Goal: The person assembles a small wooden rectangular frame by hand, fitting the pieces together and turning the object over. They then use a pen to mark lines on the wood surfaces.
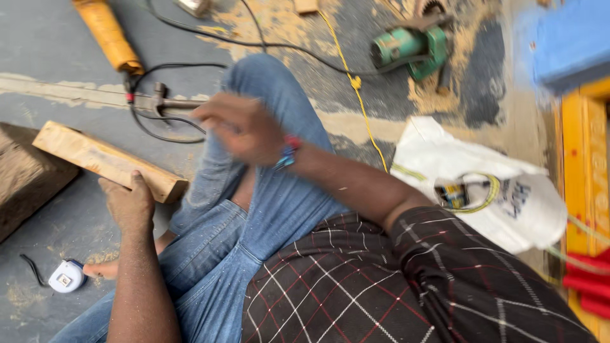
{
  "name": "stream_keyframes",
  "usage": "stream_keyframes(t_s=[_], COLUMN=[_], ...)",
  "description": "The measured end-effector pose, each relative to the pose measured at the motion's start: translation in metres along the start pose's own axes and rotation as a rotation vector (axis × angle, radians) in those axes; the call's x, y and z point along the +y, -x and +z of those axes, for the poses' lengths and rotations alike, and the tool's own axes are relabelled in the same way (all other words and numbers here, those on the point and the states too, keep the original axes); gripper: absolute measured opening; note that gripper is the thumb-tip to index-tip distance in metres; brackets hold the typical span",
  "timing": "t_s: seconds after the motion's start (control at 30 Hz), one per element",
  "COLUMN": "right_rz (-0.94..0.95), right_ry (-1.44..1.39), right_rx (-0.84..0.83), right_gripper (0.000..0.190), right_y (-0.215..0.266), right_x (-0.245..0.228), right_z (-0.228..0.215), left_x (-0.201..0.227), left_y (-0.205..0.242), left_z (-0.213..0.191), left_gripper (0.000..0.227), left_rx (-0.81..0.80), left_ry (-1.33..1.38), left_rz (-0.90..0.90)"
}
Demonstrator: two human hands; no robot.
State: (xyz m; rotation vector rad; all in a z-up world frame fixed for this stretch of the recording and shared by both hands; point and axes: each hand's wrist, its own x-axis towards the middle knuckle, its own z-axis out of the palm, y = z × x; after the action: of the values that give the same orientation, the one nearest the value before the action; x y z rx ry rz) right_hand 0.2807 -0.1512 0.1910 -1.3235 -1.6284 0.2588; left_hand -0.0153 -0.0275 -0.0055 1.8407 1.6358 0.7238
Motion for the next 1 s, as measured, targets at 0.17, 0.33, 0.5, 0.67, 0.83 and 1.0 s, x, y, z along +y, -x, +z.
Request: stream_keyframes(t_s=[0.17,0.33,0.5,0.67,0.83,1.0], right_rz=[0.147,0.447,0.611,0.816,0.952,0.886], right_ry=[0.192,0.256,0.376,0.549,0.82,0.686], right_rx=[0.254,0.399,0.4,-0.356,-1.002,-0.979], right_gripper=[0.013,0.013,0.012,0.027,0.046,0.038], right_y=[0.065,0.131,0.198,0.221,0.223,0.241], right_x=[0.043,0.142,0.191,0.178,0.158,0.18], right_z=[-0.101,-0.166,-0.161,-0.136,-0.119,-0.11], left_x=[-0.001,0.0,-0.006,-0.047,-0.093,-0.108], left_y=[0.019,0.032,0.021,0.03,0.03,0.014], left_z=[-0.001,0.002,0.005,0.008,0.012,0.018], left_gripper=[0.061,0.065,0.075,0.092,0.089,0.063], left_rx=[-0.092,-0.183,-0.161,-0.089,-0.048,-0.012], left_ry=[0.078,0.342,0.264,0.027,-0.103,-0.238], left_rz=[0.001,-0.153,-0.403,-0.177,-0.076,0.021])
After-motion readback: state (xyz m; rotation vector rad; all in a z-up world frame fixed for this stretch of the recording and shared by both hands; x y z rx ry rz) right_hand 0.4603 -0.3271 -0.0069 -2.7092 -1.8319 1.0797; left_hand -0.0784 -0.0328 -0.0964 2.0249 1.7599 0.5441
